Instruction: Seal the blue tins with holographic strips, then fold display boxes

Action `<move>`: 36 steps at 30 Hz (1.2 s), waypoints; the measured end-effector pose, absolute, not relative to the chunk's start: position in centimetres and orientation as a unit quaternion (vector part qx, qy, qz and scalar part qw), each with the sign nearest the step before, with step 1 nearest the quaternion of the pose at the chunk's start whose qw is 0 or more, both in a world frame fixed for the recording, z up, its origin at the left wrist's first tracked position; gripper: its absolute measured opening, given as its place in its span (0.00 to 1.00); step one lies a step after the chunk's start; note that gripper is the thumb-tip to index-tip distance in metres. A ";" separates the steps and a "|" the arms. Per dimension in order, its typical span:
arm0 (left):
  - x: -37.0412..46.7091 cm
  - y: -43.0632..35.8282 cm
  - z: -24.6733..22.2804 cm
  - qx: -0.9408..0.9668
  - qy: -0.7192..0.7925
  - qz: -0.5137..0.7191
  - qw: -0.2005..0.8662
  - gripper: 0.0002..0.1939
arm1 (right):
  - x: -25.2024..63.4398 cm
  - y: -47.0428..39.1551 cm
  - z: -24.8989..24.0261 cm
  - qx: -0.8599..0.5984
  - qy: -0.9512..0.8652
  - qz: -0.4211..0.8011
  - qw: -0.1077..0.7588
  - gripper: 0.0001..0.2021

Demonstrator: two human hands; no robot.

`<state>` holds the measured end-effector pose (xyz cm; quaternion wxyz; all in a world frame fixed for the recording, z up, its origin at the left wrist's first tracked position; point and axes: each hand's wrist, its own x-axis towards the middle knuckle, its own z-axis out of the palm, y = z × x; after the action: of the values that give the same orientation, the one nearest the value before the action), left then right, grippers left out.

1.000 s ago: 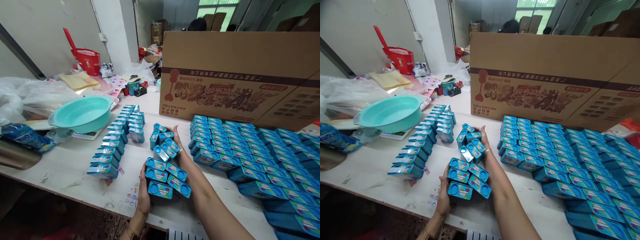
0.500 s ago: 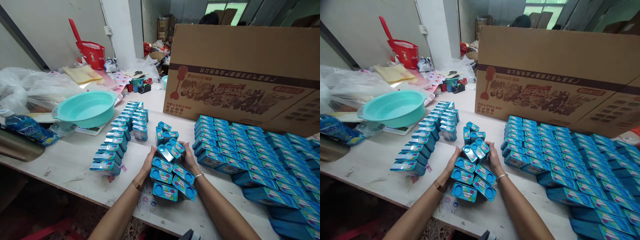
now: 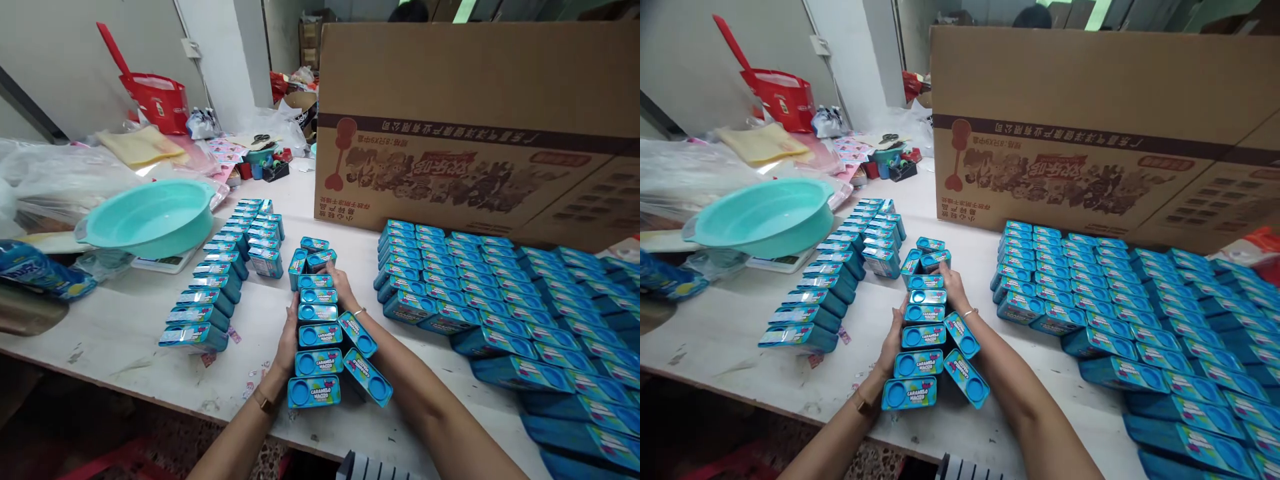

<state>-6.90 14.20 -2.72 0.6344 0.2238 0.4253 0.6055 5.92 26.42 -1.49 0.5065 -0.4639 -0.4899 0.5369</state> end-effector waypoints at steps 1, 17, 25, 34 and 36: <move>-7.1 14.4 -2.7 0.217 0.440 0.627 0.605 0.34 | 6.2 26.6 -1.5 -0.468 -0.488 0.522 0.520 0.28; -8.7 23.2 -0.4 0.354 0.498 0.675 0.413 0.19 | 6.2 26.7 -0.2 -0.440 -0.495 0.564 0.493 0.23; -8.8 23.5 -0.5 0.350 0.555 0.679 0.330 0.16 | 4.9 33.5 1.1 -0.419 -0.490 0.595 0.480 0.24; -9.0 22.7 -0.5 0.366 0.544 0.687 0.315 0.18 | 5.4 34.6 1.7 -0.416 -0.484 0.640 0.427 0.09; -9.2 22.6 -0.3 0.387 0.529 0.686 0.316 0.20 | 6.4 33.7 1.6 -0.422 -0.482 0.637 0.429 0.08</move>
<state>-9.19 22.57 -0.35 0.3165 0.3869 0.5293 0.6855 6.40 33.75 1.59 0.4291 -0.4217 -0.4819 0.6370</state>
